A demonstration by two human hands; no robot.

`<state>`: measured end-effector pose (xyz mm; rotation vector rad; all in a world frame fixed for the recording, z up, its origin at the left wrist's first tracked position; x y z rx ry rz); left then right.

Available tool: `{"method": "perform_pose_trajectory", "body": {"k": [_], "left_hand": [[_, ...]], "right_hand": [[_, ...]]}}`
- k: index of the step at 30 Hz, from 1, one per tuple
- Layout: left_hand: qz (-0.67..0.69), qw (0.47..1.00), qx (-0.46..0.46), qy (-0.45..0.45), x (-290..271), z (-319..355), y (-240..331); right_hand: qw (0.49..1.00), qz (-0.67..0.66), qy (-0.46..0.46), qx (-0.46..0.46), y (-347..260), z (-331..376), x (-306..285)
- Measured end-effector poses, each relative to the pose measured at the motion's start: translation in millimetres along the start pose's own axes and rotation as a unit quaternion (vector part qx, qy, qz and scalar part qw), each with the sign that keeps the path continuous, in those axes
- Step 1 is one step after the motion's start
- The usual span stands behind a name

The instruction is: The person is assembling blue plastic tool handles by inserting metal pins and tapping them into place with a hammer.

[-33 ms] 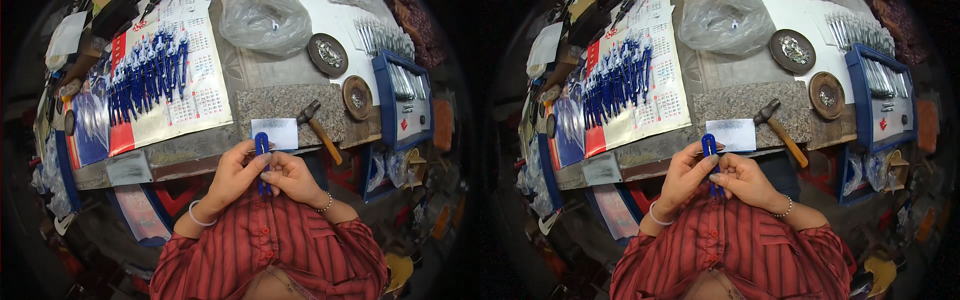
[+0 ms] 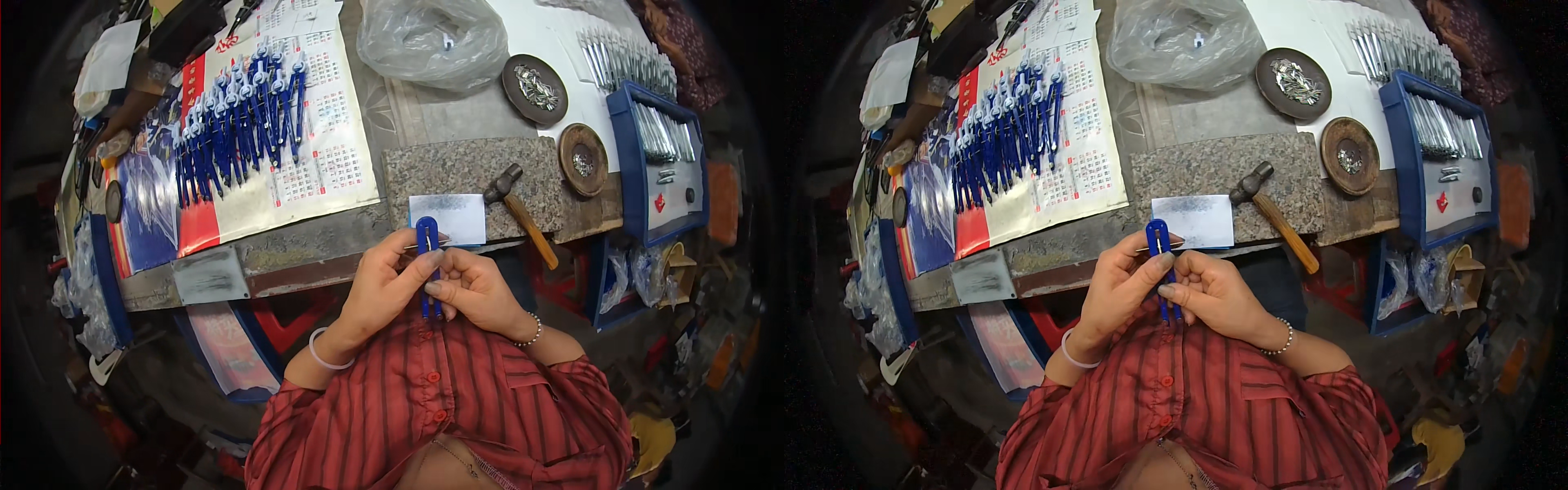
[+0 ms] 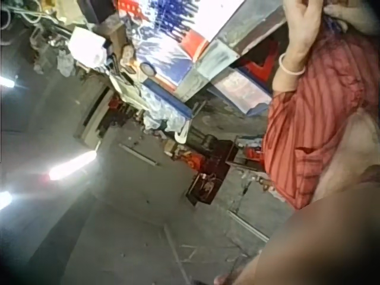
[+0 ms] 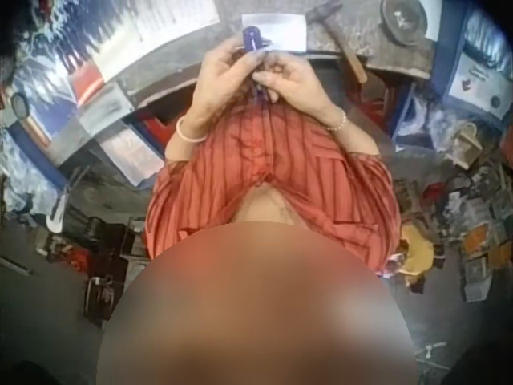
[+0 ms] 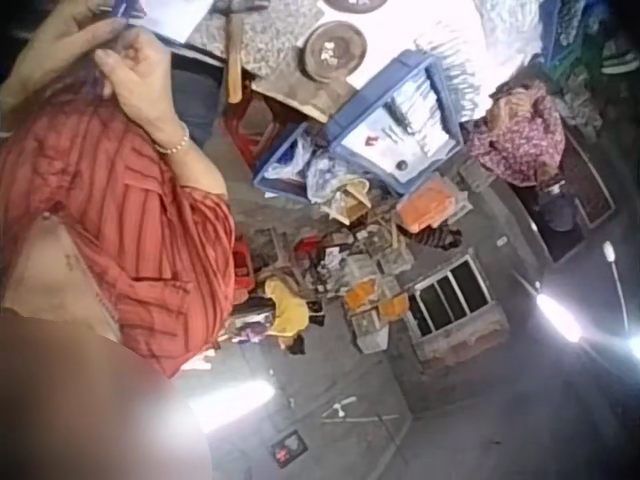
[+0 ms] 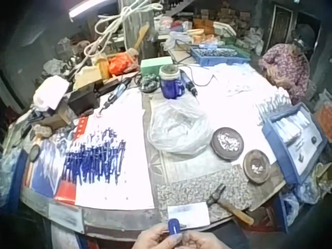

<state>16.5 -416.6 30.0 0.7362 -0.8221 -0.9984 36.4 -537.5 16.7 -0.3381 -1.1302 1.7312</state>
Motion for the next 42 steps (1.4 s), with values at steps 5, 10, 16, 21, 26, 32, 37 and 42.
{"method": "perform_pose_trajectory", "body": {"k": [5, 10, 16, 21, 26, 32, 37, 42], "left_hand": [[-0.023, 0.999, 0.038, 0.022, 1.6, -4.7, -12.6], [-0.041, 0.998, 0.038, 0.011, -1.3, -2.4, -26.5], [-0.071, 0.996, 0.06, -0.005, 0.6, 1.5, -30.8], [-0.075, 0.994, 0.074, -0.003, 8.5, 3.8, -24.8], [-0.02, 0.999, 0.046, 0.009, 14.4, 5.7, -24.0], [-0.053, 0.997, 0.048, 0.015, 17.3, 5.7, -34.7], [-0.025, 0.999, 0.001, 0.022, 21.4, 3.5, -55.6], [-0.014, 0.999, -0.015, 0.025, 24.9, 0.3, -67.2]], "right_hand": [[0.999, 0.021, 0.022, -0.018, 6.2, 1.4, -5.6], [0.998, 0.043, 0.032, -0.017, 15.2, 5.9, -10.4], [0.994, 0.095, 0.044, -0.021, 22.7, 11.5, -14.2], [0.992, 0.101, 0.056, -0.043, 14.5, 16.7, -13.1], [0.991, 0.106, 0.062, -0.051, 13.3, 20.4, -17.3], [0.995, 0.077, 0.06, -0.025, 25.8, 20.9, -23.6], [0.997, 0.051, 0.057, 0.005, 42.1, 20.7, -32.9], [0.998, 0.011, 0.054, 0.028, 50.0, 21.1, -39.0]]}}
Point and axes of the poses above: each hand's wrist, its own z-axis away from the middle knuckle, its own x-axis out of the palm, y = z × x, the point moved 6 cm from there along -z, towards the middle knuckle, and after that the axes turned 14 degrees about y, right-handed, at the moved point
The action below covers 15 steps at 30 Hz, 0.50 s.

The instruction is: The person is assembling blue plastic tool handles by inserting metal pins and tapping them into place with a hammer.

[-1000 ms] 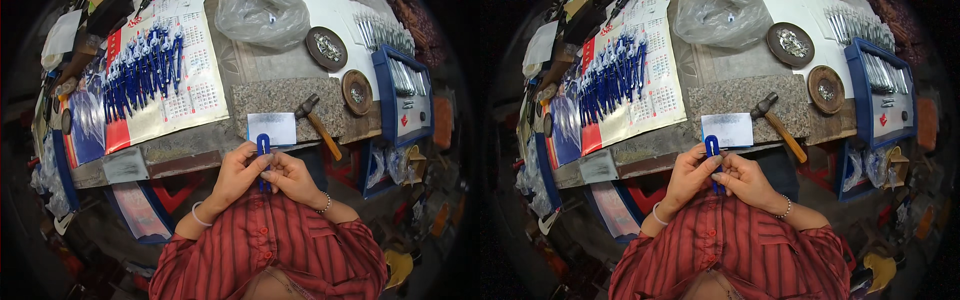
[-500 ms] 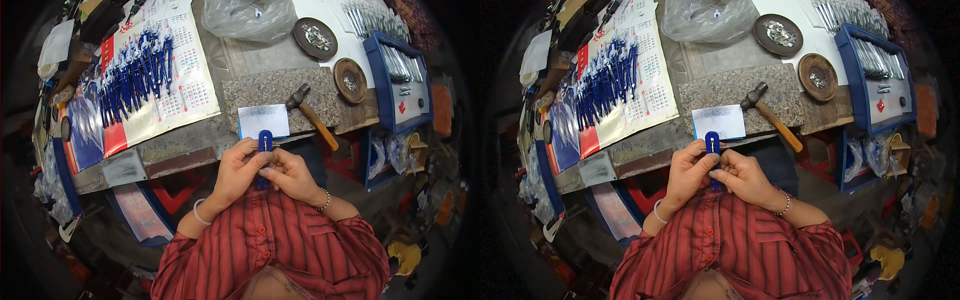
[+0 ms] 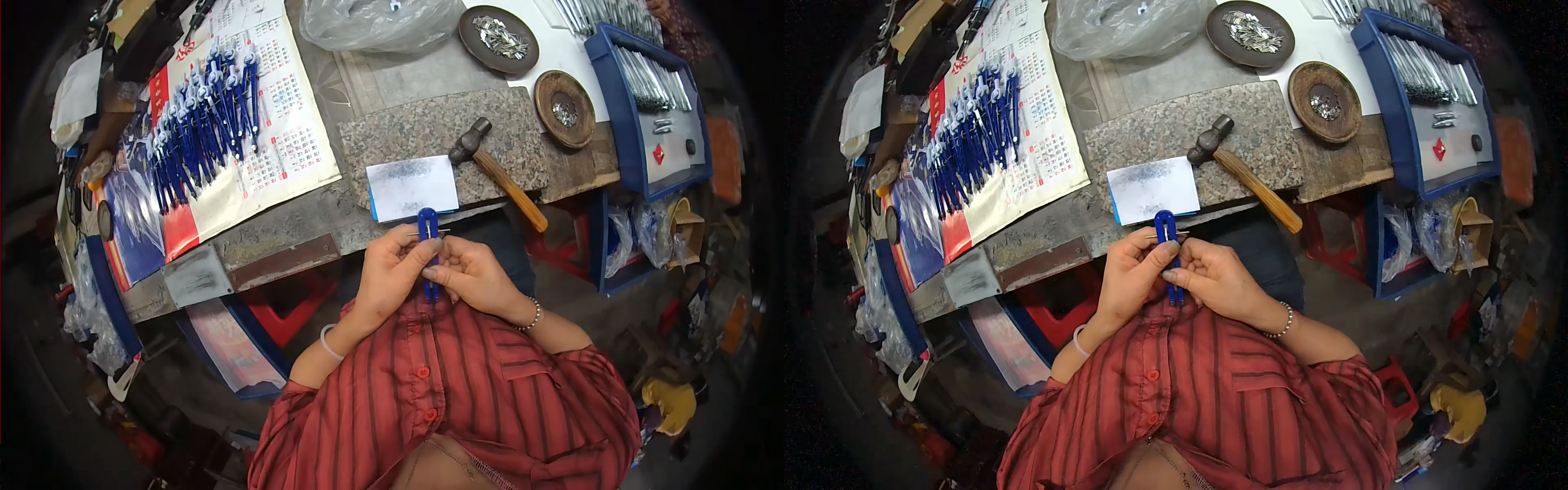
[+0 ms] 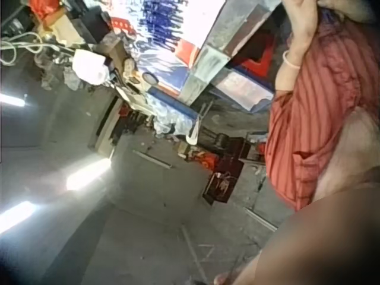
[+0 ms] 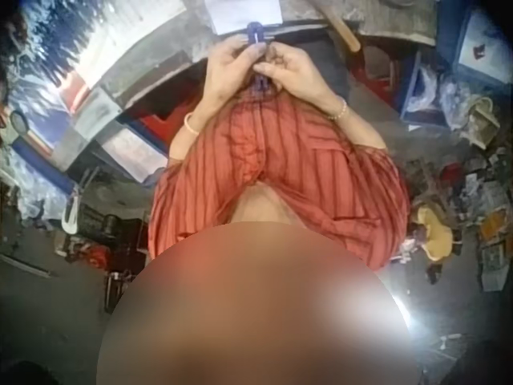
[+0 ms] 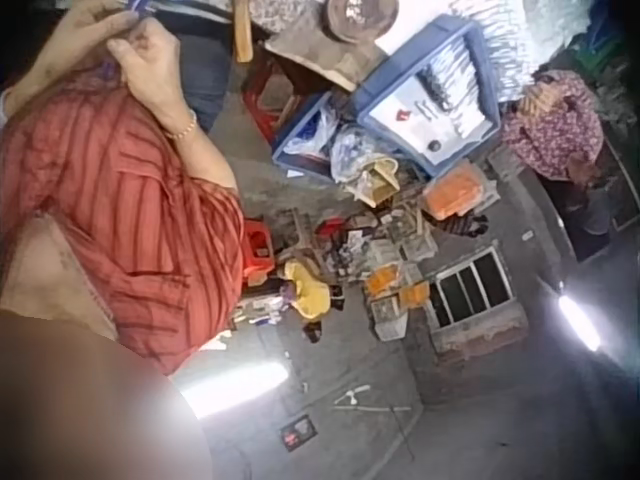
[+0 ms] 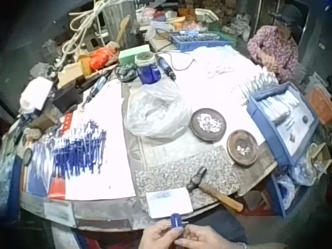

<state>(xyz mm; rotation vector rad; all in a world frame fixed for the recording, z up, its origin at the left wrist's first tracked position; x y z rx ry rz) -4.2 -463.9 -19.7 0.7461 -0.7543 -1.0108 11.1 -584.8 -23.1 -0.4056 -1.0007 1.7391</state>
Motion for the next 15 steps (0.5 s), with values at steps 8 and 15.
{"method": "perform_pose_trajectory", "body": {"k": [8, 15], "left_hand": [[-0.016, 1.0, 0.011, 0.022, 1.8, -6.9, -0.9], [-0.035, 0.999, -0.036, 0.002, 3.8, -9.7, -3.2]], "right_hand": [[1.0, 0.024, 0.0, 0.007, 8.2, -7.1, -6.9], [0.998, 0.027, -0.013, 0.051, 4.8, -5.9, -7.0]]}}
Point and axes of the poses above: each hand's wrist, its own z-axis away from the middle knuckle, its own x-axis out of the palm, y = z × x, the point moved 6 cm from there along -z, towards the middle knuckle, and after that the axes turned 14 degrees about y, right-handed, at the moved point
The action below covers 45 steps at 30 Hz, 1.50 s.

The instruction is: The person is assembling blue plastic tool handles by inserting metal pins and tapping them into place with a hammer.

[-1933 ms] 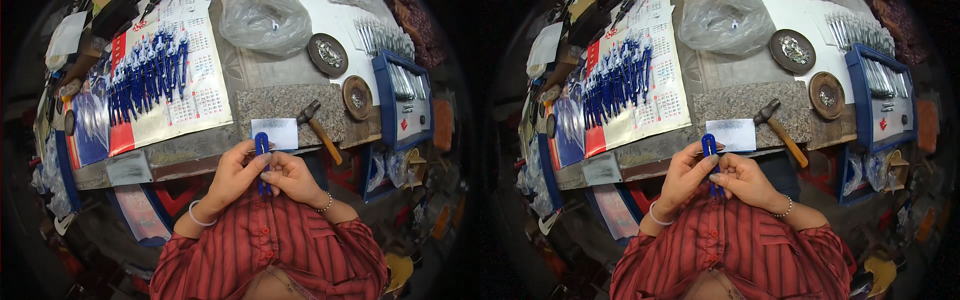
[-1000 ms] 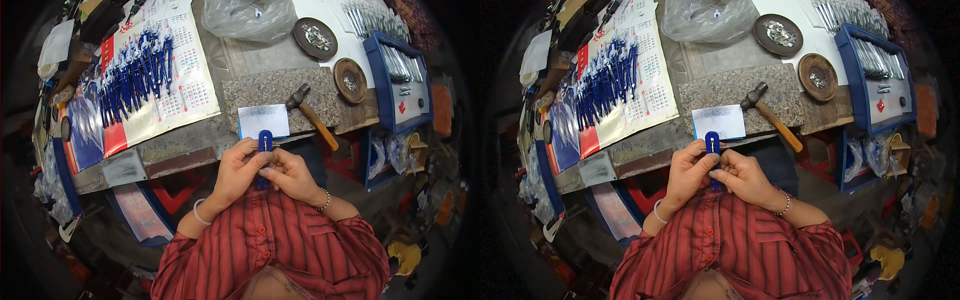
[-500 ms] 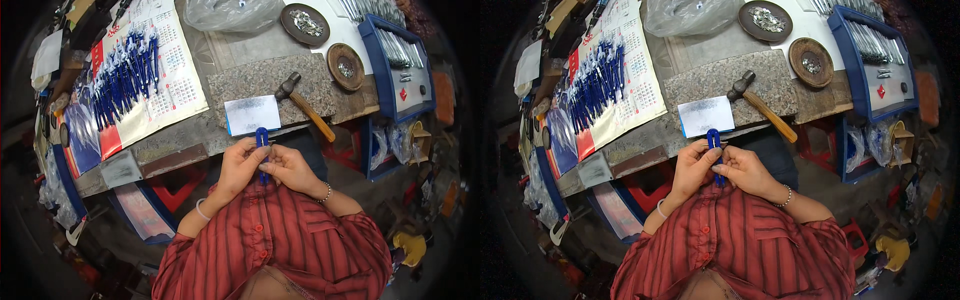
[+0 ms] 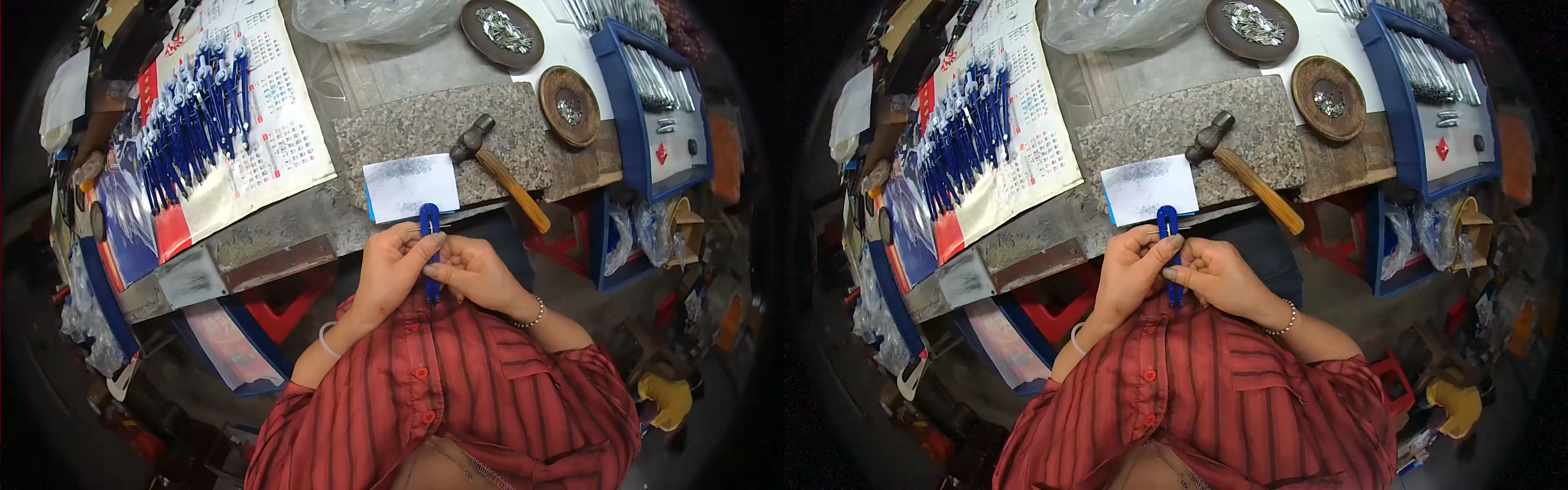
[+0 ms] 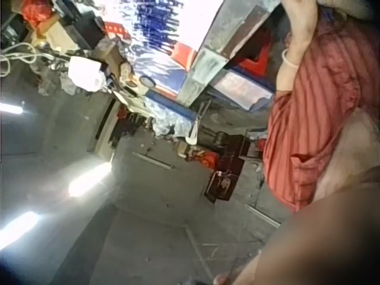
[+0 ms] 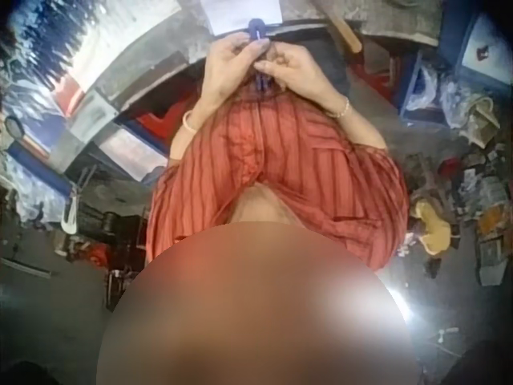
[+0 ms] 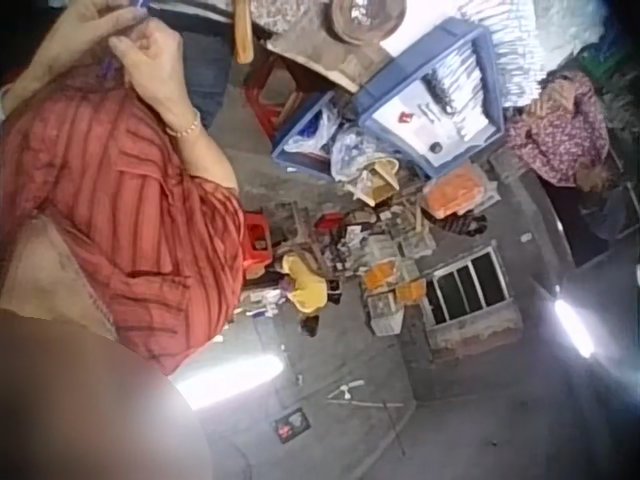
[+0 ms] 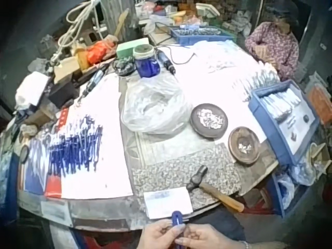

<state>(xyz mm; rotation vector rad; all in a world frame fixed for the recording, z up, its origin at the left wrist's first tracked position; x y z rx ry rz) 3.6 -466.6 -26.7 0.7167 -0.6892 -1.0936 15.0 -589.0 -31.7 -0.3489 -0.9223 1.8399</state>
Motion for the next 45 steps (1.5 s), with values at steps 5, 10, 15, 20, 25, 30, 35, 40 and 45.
{"method": "perform_pose_trajectory", "body": {"k": [5, 10, 15, 20, 25, 30, 35, 40, 45], "left_hand": [[0.049, 0.998, -0.04, 0.026, 4.1, -0.6, -3.2], [0.07, 0.993, -0.052, 0.077, -2.9, 3.5, -3.4], [0.065, 0.994, -0.079, 0.028, 0.8, 5.6, -10.2], [0.033, 0.998, -0.044, 0.033, 0.4, 5.2, -13.0], [0.047, 0.996, -0.063, 0.04, -0.5, 5.1, -14.6], [0.046, 0.996, -0.072, 0.033, 0.0, 2.5, -13.7], [0.05, 0.996, -0.065, 0.03, -0.9, 0.1, -15.1], [0.046, 0.997, -0.066, 0.02, -2.5, 0.1, -17.0], [0.052, 0.998, -0.046, 0.008, 0.8, -1.2, -10.2]], "right_hand": [[0.996, 0.079, 0.016, -0.034, -23.1, 10.3, -7.3], [0.936, 0.238, 0.158, -0.205, -91.9, 34.1, -58.1], [0.833, 0.231, 0.412, -0.288, -143.4, 27.9, -153.4], [0.749, 0.366, 0.435, -0.34, -160.5, -15.4, -210.6], [0.657, 0.529, 0.416, -0.339, -170.5, -40.8, -217.3], [0.654, 0.604, 0.363, -0.277, -174.7, -58.9, -226.0], [0.627, 0.639, 0.301, -0.329, -183.4, -57.5, -211.8], [0.876, 0.205, 0.306, -0.312, -177.4, -15.8, -165.0], [0.952, -0.035, 0.158, -0.26, -140.1, -3.0, -89.2]]}}
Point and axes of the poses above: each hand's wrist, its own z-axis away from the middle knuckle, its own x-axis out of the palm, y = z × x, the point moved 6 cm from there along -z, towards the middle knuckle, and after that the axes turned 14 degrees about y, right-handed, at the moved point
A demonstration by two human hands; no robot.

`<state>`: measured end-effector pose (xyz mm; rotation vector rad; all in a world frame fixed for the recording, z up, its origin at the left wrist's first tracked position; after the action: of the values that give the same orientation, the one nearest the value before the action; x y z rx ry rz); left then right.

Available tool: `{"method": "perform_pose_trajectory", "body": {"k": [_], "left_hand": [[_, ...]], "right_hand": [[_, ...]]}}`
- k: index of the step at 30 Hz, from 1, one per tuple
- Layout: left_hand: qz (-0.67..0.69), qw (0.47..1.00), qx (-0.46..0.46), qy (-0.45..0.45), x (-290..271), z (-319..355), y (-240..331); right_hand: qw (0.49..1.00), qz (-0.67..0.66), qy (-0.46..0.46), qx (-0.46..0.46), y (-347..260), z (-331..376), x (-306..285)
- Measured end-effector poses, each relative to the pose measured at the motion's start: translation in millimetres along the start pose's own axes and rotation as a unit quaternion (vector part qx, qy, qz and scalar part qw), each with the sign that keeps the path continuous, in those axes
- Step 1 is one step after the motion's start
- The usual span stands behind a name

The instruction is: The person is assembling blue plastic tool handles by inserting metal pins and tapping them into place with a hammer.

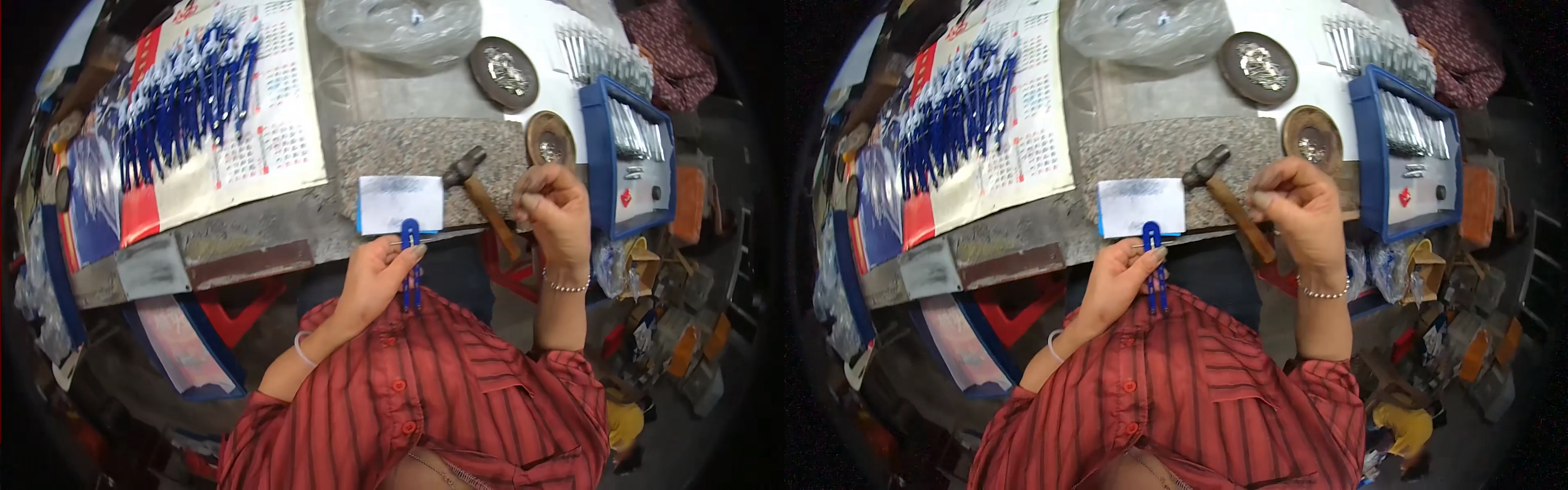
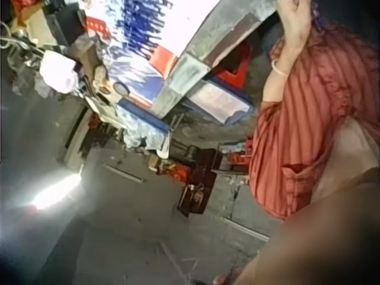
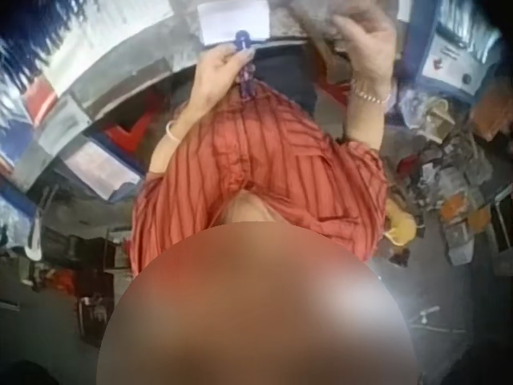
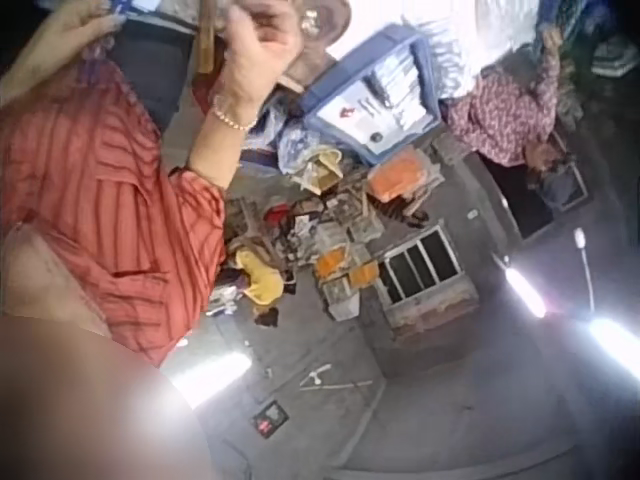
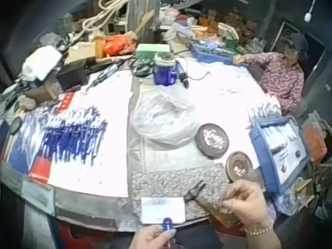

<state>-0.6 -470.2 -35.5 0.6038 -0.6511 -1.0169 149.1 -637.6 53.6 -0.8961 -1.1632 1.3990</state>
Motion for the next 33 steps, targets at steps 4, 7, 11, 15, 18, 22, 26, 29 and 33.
{"method": "perform_pose_trajectory", "body": {"k": [4, 7, 11, 15, 18, 22, 26, 29, 33], "left_hand": [[0.001, 1.0, 0.006, 0.011, -2.4, -2.6, -7.0], [0.009, 1.0, 0.007, 0.006, -2.4, -4.7, -10.3], [0.015, 0.999, 0.035, 0.012, -3.1, -5.0, -11.2], [0.022, 0.998, 0.058, 0.032, -5.2, -3.9, -7.3], [-0.032, 0.998, 0.049, 0.0, -5.2, -6.6, -13.4], [-0.013, 0.999, 0.044, 0.004, -5.3, -6.1, -11.8], [-0.027, 0.999, 0.042, -0.003, -4.7, -5.9, -11.2], [-0.037, 0.998, 0.051, -0.003, -5.8, -8.3, -16.2], [-0.083, 0.993, 0.079, 0.01, -7.1, -9.5, -14.4]], "right_hand": [[0.989, -0.083, -0.054, 0.108, 33.4, 15.0, 38.1], [0.98, -0.098, -0.071, 0.161, 43.4, 20.3, 53.0], [0.965, -0.108, -0.098, 0.22, 54.6, 26.3, 65.5], [0.968, -0.068, -0.104, 0.219, 56.9, 27.3, 69.0], [0.976, 0.001, -0.105, 0.192, 57.3, 28.4, 69.3], [0.962, 0.242, -0.12, -0.037, 43.3, 25.3, 73.2], [0.839, 0.408, -0.172, -0.315, 29.4, 34.9, 90.4], [0.801, 0.432, -0.17, -0.377, 29.5, 41.1, 98.3], [0.775, 0.463, -0.171, -0.396, 30.2, 42.4, 102.4]]}}
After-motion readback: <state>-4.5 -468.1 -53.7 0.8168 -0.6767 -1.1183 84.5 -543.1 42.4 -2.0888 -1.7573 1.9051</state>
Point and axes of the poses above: each hand's wrist, its own z-axis away from the middle knuckle, its own x-axis out of the palm, y = z × x, the point moved 6 cm from there along -z, towards the middle knuckle, and after that the axes turned 14 degrees about y, right-handed, at the moved point
